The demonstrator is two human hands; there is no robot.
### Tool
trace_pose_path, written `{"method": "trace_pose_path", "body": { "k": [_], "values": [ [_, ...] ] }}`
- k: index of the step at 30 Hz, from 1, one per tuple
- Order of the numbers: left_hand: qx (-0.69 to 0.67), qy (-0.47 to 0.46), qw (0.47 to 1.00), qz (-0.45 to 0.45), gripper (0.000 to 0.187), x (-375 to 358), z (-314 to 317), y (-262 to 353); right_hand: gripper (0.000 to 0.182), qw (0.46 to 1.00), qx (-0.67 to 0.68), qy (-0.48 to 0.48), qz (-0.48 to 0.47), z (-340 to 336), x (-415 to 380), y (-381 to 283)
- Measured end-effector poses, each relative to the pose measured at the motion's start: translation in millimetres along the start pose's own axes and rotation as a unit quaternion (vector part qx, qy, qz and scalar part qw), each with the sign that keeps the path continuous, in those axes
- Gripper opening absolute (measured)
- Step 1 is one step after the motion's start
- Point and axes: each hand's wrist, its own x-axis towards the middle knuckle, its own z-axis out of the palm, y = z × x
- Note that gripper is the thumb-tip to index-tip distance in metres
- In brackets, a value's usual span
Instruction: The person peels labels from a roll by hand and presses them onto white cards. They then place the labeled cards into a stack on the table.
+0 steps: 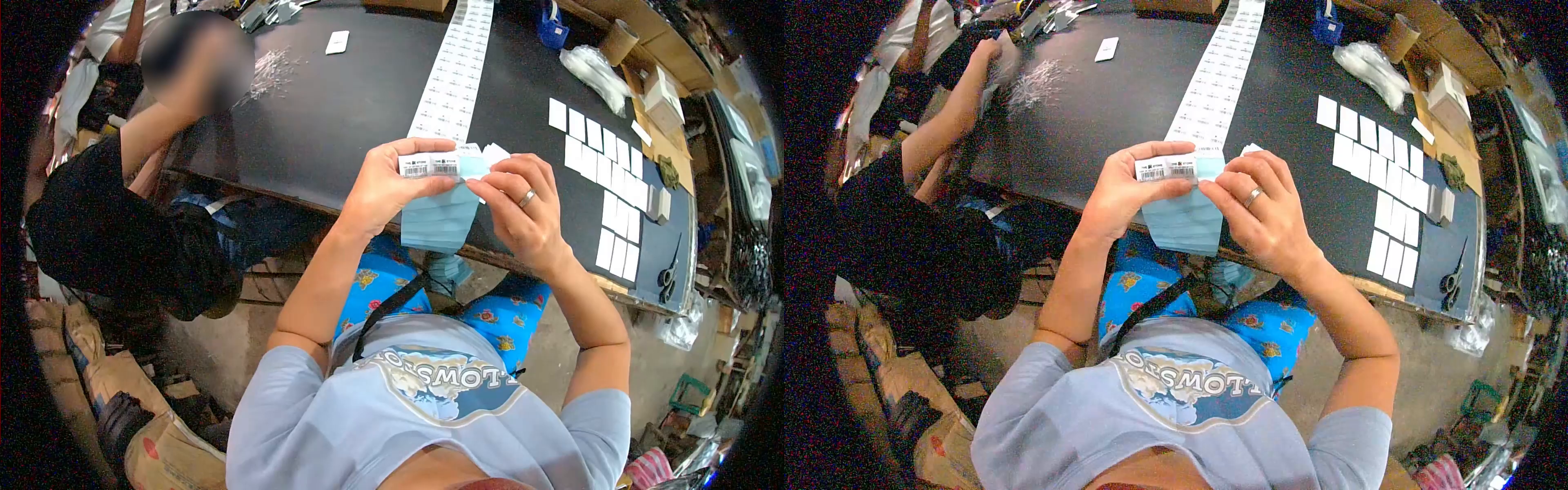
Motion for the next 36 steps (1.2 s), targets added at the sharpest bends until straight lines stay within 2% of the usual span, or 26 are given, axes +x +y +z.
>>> {"method": "trace_pose_path", "body": {
  "k": [5,7,9,12,15,17,19,26,36],
  "values": [
    [0.001,0.016,1.0,0.009,0.046,0.7,-1.2,-0.7,0.034,1.0,0.002,-0.005,-0.004,-4.6,-0.6,-1.9],
    [0.087,0.035,0.995,0.018,0.048,0.7,-1.3,3.4,0.03,0.998,0.051,0.009,0.022,-9.4,0.8,-1.3],
    [0.071,0.026,0.997,0.016,0.05,0.4,-4.5,0.1,0.027,0.99,0.095,-0.034,0.1,-22.6,3.4,8.5],
    [0.093,0.024,0.995,0.008,0.049,-8.3,-7.9,8.6,0.015,0.926,0.24,-0.075,0.281,-44.2,1.8,62.8],
    [0.094,0.012,0.995,-0.002,0.05,-17.5,-11.0,13.9,0.015,0.866,0.244,-0.265,0.346,-74.0,-17.0,155.3],
    [0.094,0.001,0.996,-0.008,0.051,-22.6,-12.4,13.2,0.016,0.792,0.281,-0.306,0.447,-80.6,-36.2,191.6],
    [0.073,0.008,0.997,-0.025,0.053,-27.6,-13.8,12.4,0.019,0.768,0.27,-0.325,0.482,-79.4,-51.3,213.4],
    [0.087,0.038,0.995,-0.027,0.05,-32.6,-14.5,14.9,0.021,0.749,0.287,-0.316,0.507,-53.0,-94.6,247.8],
    [0.087,0.051,0.994,-0.032,0.05,-27.9,-13.6,13.2,0.021,0.754,0.301,-0.315,0.492,-45.4,-99.7,256.0]
  ]
}}
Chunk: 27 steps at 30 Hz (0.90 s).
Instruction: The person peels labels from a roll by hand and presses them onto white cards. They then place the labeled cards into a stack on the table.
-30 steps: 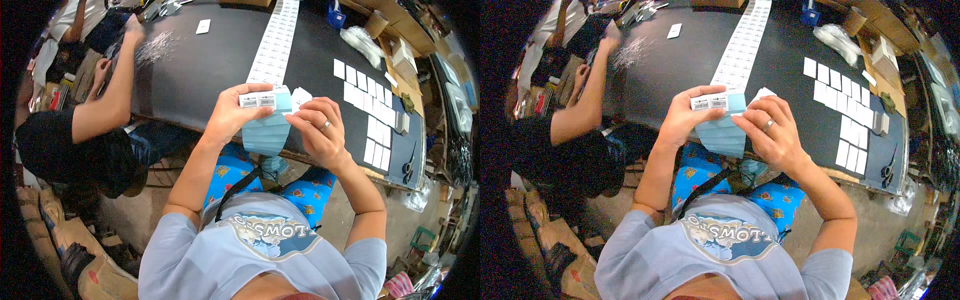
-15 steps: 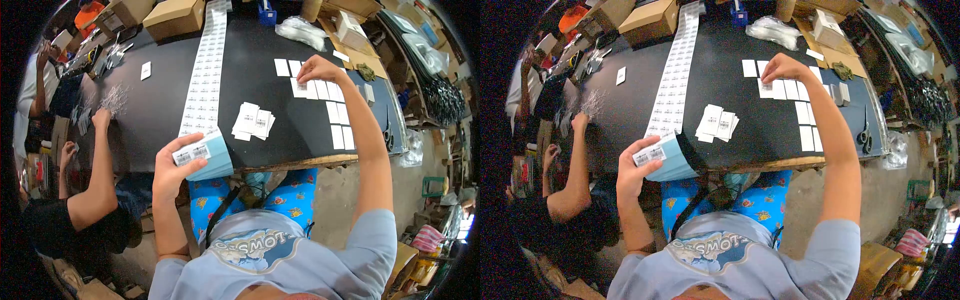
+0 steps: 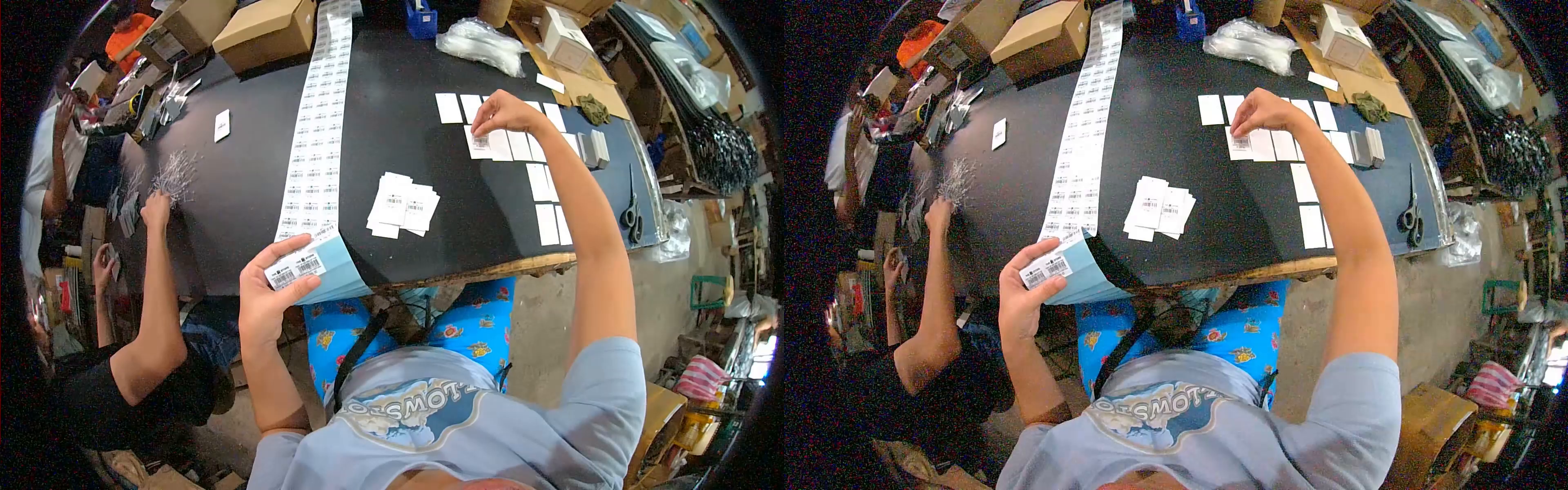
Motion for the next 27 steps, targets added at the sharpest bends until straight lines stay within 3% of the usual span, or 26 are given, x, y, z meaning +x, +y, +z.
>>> {"method": "trace_pose_path", "body": {
  "k": [15,19,25,27],
  "values": [
    [-0.017,0.003,1.0,0.004,0.051,-2.4,-2.2,-2.2,0.019,0.994,-0.091,0.062,-0.022,13.0,3.6,6.2],
    [0.0,0.005,1.0,0.003,0.05,-5.4,-6.1,-2.0,0.019,0.97,-0.184,0.112,-0.109,19.9,2.0,12.8],
    [-0.022,-0.007,0.999,0.025,0.05,-6.0,-9.1,-3.9,0.01,0.979,-0.137,0.096,-0.115,45.4,-16.2,-55.0],
    [-0.024,-0.009,0.999,0.028,0.05,-5.9,-8.5,-3.1,0.012,0.991,-0.05,0.072,-0.097,72.5,-15.0,-73.4]
  ]
}}
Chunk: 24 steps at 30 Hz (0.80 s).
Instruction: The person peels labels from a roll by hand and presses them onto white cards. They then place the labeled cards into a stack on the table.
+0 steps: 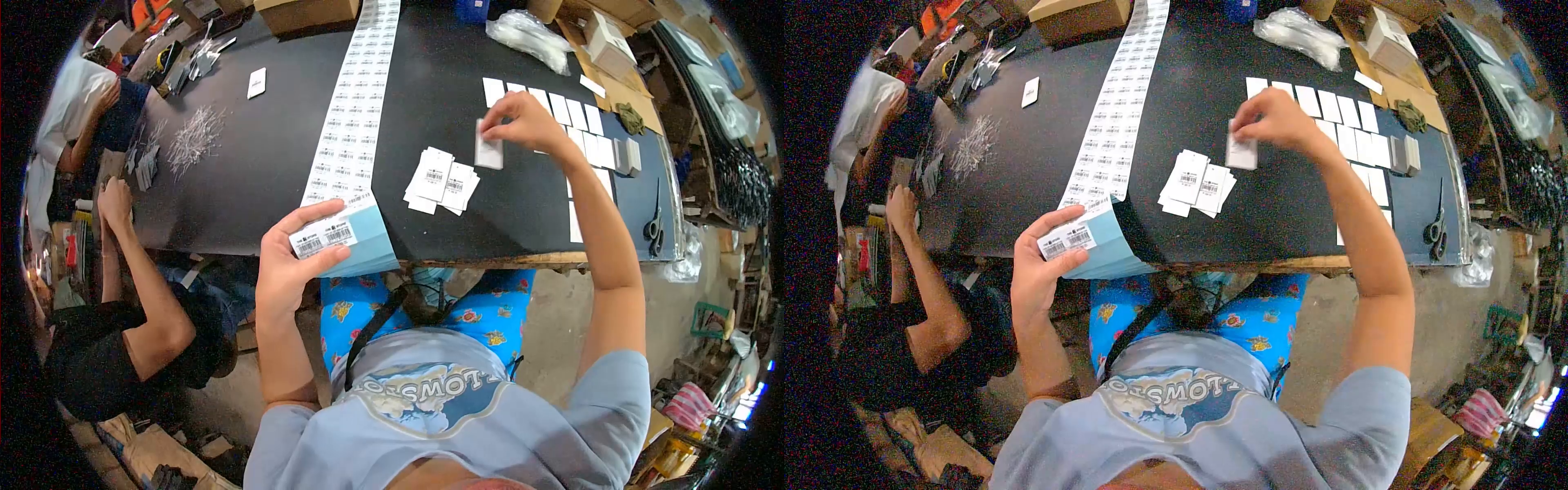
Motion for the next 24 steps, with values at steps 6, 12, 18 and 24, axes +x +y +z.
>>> {"method": "trace_pose_path", "body": {
  "k": [6,12,18,24],
  "values": [
    [-0.019,-0.014,1.0,-0.007,0.054,0.3,3.2,-0.8,0.017,0.999,-0.045,0.009,-0.008,75.2,7.6,-33.0],
    [-0.042,-0.024,0.999,-0.013,0.052,-1.7,-0.7,-3.7,0.015,0.996,-0.068,0.055,0.012,106.4,5.8,-26.7],
    [-0.052,-0.024,0.998,-0.007,0.05,-2.0,-1.4,-7.5,0.016,0.967,-0.164,0.176,-0.088,121.7,-6.0,-22.7],
    [-0.041,-0.022,0.999,-0.028,0.055,-4.0,-3.2,-8.7,0.015,0.953,-0.199,0.211,-0.083,128.8,-13.9,-24.9]
  ]
}}
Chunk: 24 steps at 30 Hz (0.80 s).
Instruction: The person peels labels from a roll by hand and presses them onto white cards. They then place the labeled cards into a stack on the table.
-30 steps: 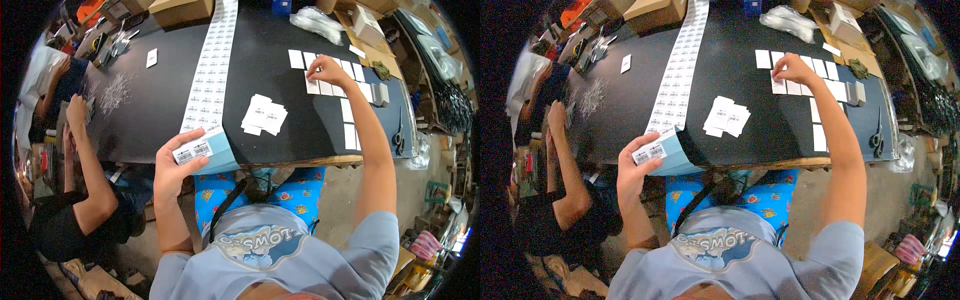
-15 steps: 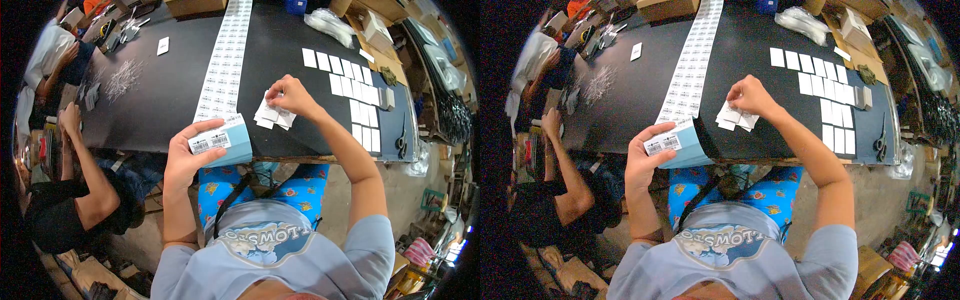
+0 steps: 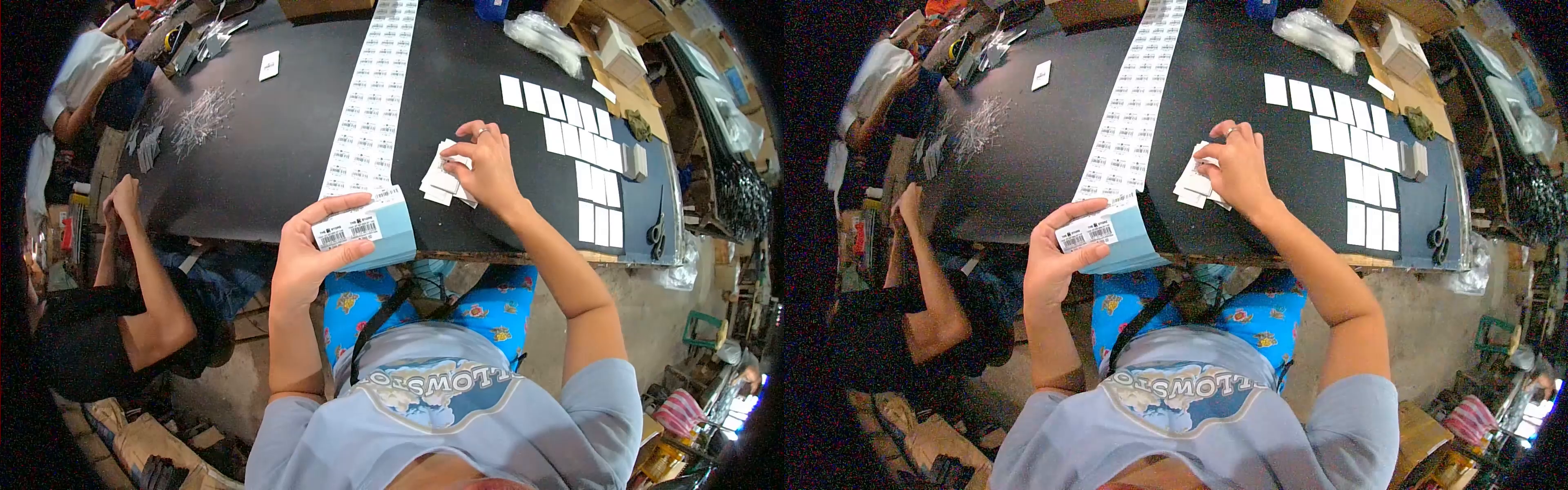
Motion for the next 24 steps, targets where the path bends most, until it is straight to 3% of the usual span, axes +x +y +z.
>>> {"method": "trace_pose_path", "body": {
  "k": [9,12,14,15,18,19,24],
  "values": [
    [-0.009,-0.003,1.0,0.025,0.051,-1.5,4.6,-1.1,0.046,0.999,-0.013,-0.021,0.045,-4.1,0.7,4.1],
    [-0.006,-0.002,1.0,0.013,0.053,-1.8,4.4,1.5,0.052,0.999,-0.001,-0.03,-0.023,-7.0,0.7,14.3],
    [-0.002,0.003,1.0,-0.003,0.055,-2.5,2.8,1.5,0.061,0.988,-0.06,-0.07,-0.125,-26.3,6.4,7.3],
    [-0.001,0.003,1.0,-0.004,0.055,-1.9,2.0,0.8,0.062,0.973,-0.106,-0.136,-0.152,-36.1,6.2,5.2],
    [0.001,0.001,1.0,-0.004,0.055,0.7,2.5,0.9,0.059,0.937,-0.174,-0.213,-0.215,-42.0,1.3,11.1],
    [0.002,0.0,1.0,-0.003,0.055,1.6,3.0,0.4,0.067,0.932,-0.168,-0.245,-0.209,-36.3,-1.0,18.3],
    [0.0,0.006,1.0,0.009,0.053,4.9,4.3,-1.7,0.072,0.93,-0.142,-0.293,-0.174,-19.0,-13.2,28.9]
  ]
}}
